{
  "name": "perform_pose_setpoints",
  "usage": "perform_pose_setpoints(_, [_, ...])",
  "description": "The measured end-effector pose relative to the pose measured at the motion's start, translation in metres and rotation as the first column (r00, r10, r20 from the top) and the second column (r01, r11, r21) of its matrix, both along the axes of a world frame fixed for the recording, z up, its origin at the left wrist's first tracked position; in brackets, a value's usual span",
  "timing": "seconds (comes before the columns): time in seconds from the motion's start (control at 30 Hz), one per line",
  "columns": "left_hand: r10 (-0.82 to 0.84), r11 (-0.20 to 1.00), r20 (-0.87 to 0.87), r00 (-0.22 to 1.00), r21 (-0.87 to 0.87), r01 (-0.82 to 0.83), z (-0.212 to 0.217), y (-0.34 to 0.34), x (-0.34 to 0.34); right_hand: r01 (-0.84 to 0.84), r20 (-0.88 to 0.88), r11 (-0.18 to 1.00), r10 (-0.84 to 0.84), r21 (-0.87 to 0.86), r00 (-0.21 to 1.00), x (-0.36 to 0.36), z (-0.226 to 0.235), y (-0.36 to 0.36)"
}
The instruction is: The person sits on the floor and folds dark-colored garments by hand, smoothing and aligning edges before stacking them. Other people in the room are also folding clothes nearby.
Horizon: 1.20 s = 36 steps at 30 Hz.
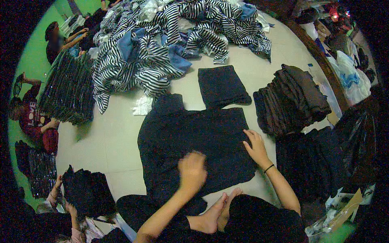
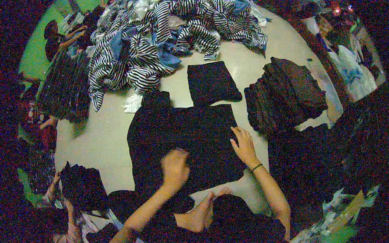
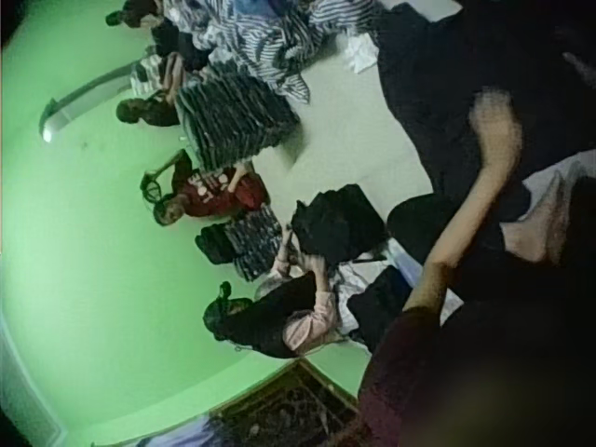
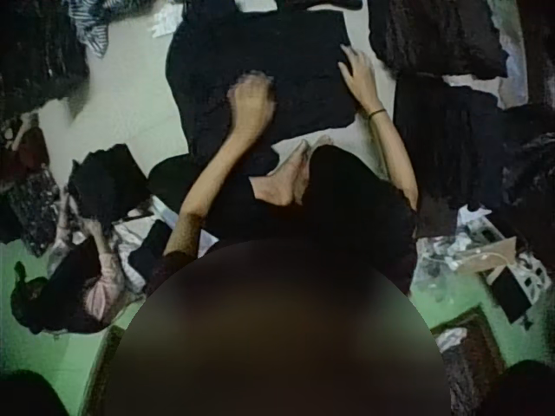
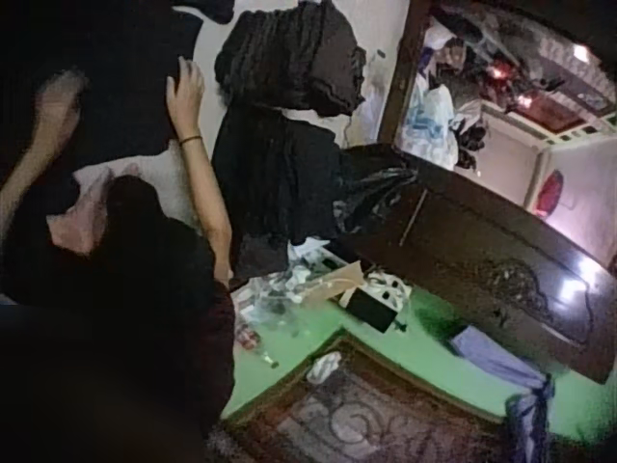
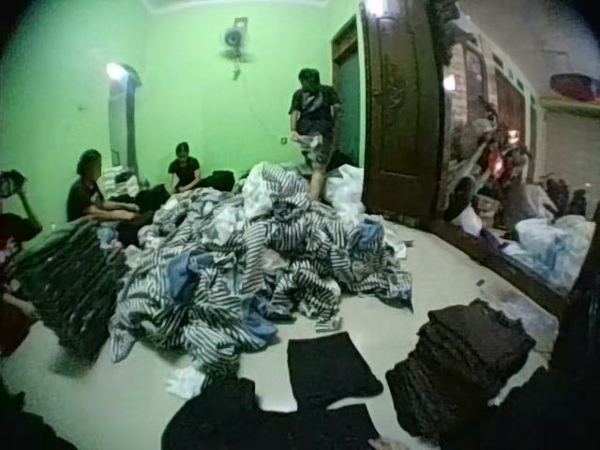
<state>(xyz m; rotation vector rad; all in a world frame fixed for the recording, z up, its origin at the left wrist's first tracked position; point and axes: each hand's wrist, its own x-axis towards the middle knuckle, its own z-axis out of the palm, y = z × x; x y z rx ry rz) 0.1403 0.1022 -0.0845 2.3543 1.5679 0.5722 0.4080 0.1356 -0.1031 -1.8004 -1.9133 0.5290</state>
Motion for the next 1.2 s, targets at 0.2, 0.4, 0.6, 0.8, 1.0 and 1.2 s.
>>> perform_pose_setpoints(0.2, [-0.383,0.868,0.283,0.879,-0.216,0.447,-0.029,-0.027,0.130,0.053,0.091,0.999,-0.052,-0.010,0.994,0.015,0.002,0.012])
perform_pose_setpoints(0.4, [-0.080,0.880,0.598,0.797,-0.334,0.339,-0.038,-0.024,0.128,0.264,-0.466,0.928,-0.361,-0.261,0.808,0.005,0.010,0.009])
perform_pose_setpoints(0.6, [0.527,0.812,0.763,0.375,-0.582,0.042,0.000,-0.060,0.046,0.056,-0.631,0.998,-0.049,-0.008,0.774,-0.084,0.046,0.038])
perform_pose_setpoints(0.8, [0.675,0.711,0.724,0.146,-0.584,-0.391,0.010,-0.093,-0.058,-0.352,-0.667,0.935,0.233,-0.047,0.708,-0.221,0.054,0.044])
perform_pose_setpoints(1.0, [0.801,0.465,0.598,0.044,-0.573,-0.675,-0.003,-0.106,-0.098,-0.521,-0.402,0.853,0.490,0.038,0.773,-0.248,0.026,0.024])
perform_pose_setpoints(1.2, [0.735,0.677,0.350,0.581,-0.320,-0.663,-0.001,-0.101,-0.111,-0.606,-0.220,0.789,0.577,-0.098,0.787,-0.257,0.019,0.013])
